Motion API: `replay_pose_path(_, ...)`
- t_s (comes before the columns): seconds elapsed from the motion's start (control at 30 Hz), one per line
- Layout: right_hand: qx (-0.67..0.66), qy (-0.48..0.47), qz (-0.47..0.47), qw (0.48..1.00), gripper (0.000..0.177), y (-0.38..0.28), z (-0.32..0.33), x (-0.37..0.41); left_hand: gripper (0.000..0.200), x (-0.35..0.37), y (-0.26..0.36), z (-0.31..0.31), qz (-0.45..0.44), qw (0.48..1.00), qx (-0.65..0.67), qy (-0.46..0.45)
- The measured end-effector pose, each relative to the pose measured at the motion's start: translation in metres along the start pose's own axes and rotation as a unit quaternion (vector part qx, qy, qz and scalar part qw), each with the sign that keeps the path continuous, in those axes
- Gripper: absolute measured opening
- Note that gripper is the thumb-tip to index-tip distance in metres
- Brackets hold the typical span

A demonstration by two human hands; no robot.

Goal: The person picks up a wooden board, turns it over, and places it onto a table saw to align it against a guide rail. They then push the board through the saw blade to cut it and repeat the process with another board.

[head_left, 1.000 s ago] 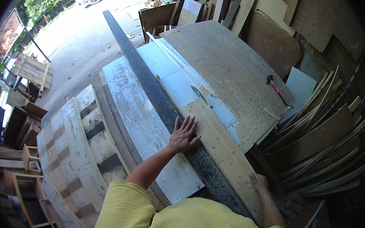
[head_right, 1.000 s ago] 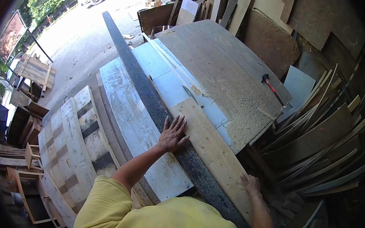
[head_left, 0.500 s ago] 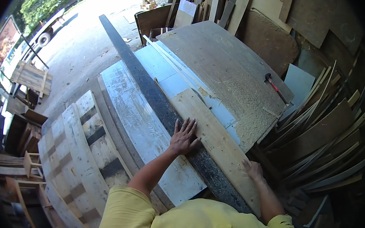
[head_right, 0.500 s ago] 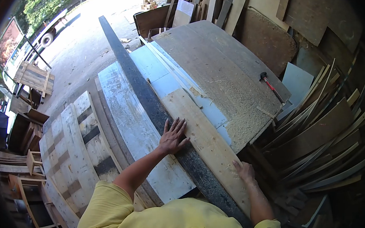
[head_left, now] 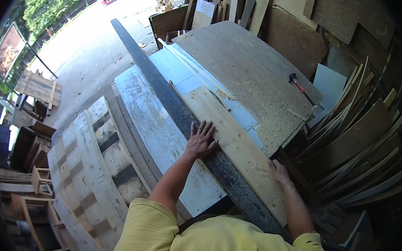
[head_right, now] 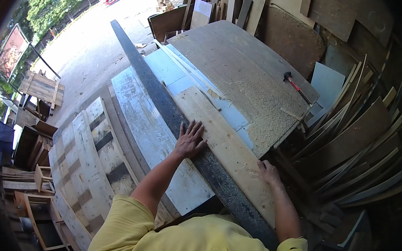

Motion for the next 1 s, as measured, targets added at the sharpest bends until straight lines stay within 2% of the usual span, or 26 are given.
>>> replay_pose_path(0.03, -0.035, 0.023, 0.012, 0.999, 0.057, 0.006, 0.011, 0.012, 0.071, 0.000, 0.001, 0.000, 0.003, 1.000, 0.003, -0.003)
replay_pose_path(0.1, -0.005, 0.010, 0.030, 1.000, 0.051, 0.042, 0.028, 0.042, 0.071, -0.001, 0.000, 0.002, 0.007, 1.000, 0.003, -0.005)
replay_pose_path(0.2, 0.049, -0.030, -0.009, 0.998, 0.053, 0.093, 0.030, 0.082, 0.071, 0.001, 0.001, 0.001, 0.009, 1.000, 0.012, -0.006)
replay_pose_path(0.27, 0.085, -0.057, -0.044, 0.994, 0.063, 0.116, 0.020, 0.093, 0.071, 0.000, 0.000, 0.002, 0.000, 1.000, 0.008, -0.004)
replay_pose_path(0.3, 0.086, -0.060, -0.043, 0.994, 0.063, 0.118, 0.013, 0.095, 0.071, 0.001, -0.001, 0.001, 0.002, 1.000, 0.008, -0.006)
replay_pose_path(0.37, 0.089, 0.040, -0.023, 0.995, 0.067, 0.117, 0.001, 0.095, 0.072, 0.000, -0.002, 0.000, -0.005, 1.000, 0.004, 0.001)
replay_pose_path(0.47, 0.119, 0.060, -0.012, 0.991, 0.070, 0.111, -0.001, 0.095, 0.073, 0.000, -0.003, -0.003, -0.007, 1.000, 0.006, 0.011)
replay_pose_path(0.9, 0.109, 0.089, 0.014, 0.990, 0.070, 0.066, -0.004, 0.061, 0.073, -0.003, 0.001, 0.003, -0.012, 1.000, 0.009, 0.012)
replay_pose_path(1.0, 0.112, 0.068, 0.014, 0.991, 0.070, 0.050, -0.006, 0.050, 0.074, -0.001, -0.001, 0.007, -0.008, 1.000, 0.001, 0.010)
Point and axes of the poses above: each hand's wrist, its own x-axis away from the middle knuckle, its own z-axis out of the back of the hand, y = z × x, the point moved 2 cm from there along -x, towards the middle knuckle, and after that the axes turned 6 degrees about x, right-handed, at the moved point
